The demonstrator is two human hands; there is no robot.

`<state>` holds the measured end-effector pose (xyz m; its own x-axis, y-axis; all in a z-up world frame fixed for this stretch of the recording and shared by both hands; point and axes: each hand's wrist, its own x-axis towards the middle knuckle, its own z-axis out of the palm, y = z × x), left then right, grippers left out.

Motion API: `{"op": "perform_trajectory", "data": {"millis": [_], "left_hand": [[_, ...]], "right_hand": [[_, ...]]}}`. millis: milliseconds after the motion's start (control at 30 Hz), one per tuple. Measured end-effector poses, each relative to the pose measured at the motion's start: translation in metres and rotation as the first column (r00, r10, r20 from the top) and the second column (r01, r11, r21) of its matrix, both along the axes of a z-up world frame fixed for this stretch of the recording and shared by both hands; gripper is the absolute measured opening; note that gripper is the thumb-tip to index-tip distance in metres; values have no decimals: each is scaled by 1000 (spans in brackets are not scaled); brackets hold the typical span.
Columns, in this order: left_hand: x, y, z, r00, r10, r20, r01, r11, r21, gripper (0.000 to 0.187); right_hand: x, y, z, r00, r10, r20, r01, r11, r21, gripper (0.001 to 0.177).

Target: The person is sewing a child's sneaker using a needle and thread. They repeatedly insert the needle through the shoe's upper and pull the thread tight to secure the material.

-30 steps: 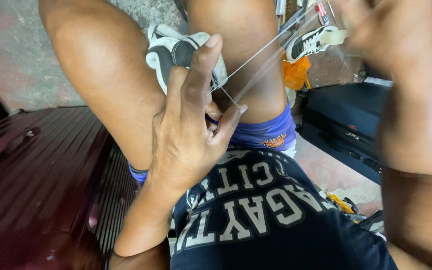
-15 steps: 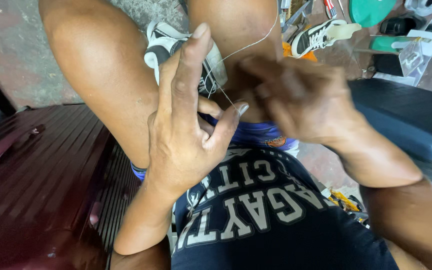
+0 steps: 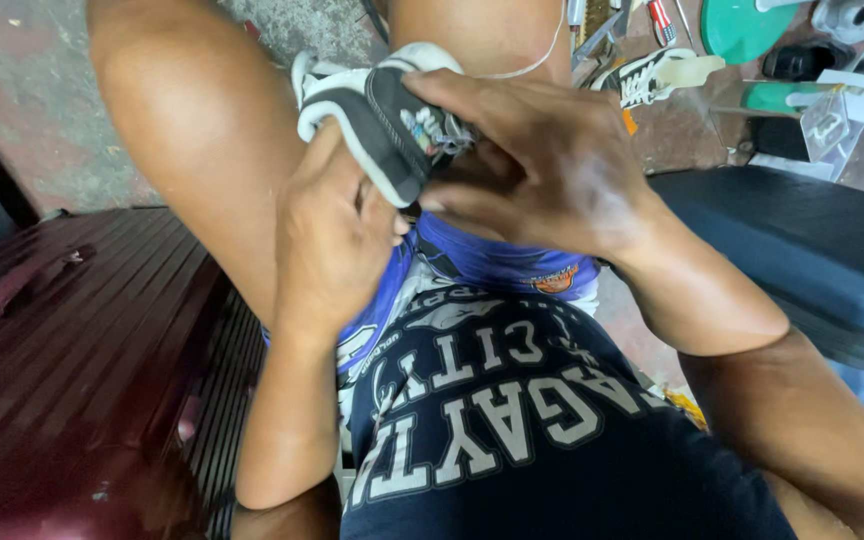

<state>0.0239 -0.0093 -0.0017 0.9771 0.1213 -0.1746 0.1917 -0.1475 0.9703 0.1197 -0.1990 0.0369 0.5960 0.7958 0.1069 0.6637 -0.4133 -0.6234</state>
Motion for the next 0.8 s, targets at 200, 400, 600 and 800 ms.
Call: {"op": "perform_trajectory", "data": {"millis": [200,400,600,800], "left_hand": [[7,7,-20,990,-64,128,53,995,87,5],[14,0,-23,1000,-16,-14,15,996,-85,17],[26,-5,14,983,-73,-170,43,984,-174,23],[50,-18,16,967,-242,78,226,958,176,13]], "right_hand": [[4,-12,-9,993,-113,-18,112,993,-41,66],[7,-18,-18,996,-85,35,82,993,89,62],[1,-47,-18,914,-319,-252,325,946,-19,54],[1,-55,-17,951,-253,-181,257,966,3,54]]}}
